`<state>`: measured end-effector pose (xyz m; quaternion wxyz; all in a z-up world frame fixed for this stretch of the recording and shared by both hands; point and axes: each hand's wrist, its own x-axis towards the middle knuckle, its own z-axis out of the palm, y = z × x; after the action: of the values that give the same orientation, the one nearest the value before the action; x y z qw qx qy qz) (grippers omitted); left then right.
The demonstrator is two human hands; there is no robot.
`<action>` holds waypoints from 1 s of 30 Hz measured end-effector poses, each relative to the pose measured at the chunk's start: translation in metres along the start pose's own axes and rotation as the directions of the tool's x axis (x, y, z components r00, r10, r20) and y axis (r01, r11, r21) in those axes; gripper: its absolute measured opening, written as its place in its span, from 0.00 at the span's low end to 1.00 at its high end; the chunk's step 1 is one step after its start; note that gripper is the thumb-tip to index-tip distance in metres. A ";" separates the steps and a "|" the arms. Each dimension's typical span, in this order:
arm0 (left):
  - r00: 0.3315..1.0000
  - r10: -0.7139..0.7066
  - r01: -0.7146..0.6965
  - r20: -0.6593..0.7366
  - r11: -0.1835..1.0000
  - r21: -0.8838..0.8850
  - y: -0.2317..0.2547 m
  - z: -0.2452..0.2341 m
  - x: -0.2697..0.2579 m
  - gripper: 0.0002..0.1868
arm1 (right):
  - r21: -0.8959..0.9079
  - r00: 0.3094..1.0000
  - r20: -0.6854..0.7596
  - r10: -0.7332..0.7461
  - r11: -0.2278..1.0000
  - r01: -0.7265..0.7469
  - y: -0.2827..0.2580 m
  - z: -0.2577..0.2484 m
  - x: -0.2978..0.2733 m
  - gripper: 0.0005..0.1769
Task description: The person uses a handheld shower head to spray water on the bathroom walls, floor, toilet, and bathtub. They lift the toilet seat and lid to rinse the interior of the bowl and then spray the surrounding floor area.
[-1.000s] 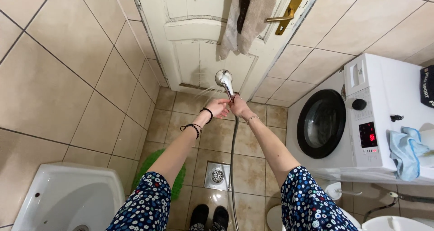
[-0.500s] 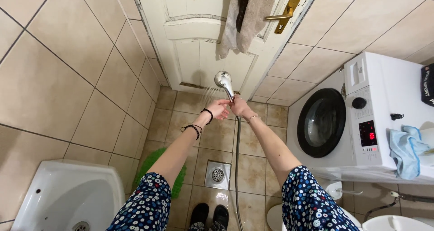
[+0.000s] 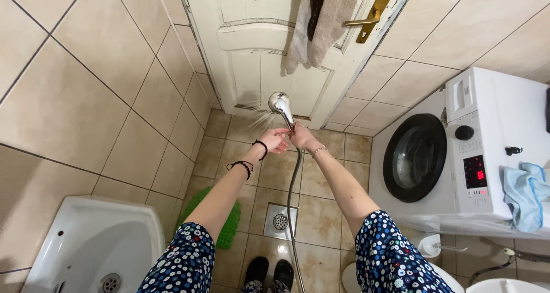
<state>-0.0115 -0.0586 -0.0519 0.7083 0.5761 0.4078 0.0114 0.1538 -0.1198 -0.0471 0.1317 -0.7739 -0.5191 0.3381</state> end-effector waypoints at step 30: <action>0.999 0.047 -0.047 0.014 0.999 -0.010 0.014 0.039 0.000 0.21 | -0.016 0.992 0.114 0.059 0.998 -0.057 0.022 -0.040 -0.030 0.24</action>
<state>0.0175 -0.0852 -0.0402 0.7135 0.5820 0.3893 0.0261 0.1892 -0.1499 -0.0179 0.0869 -0.7688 -0.5054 0.3821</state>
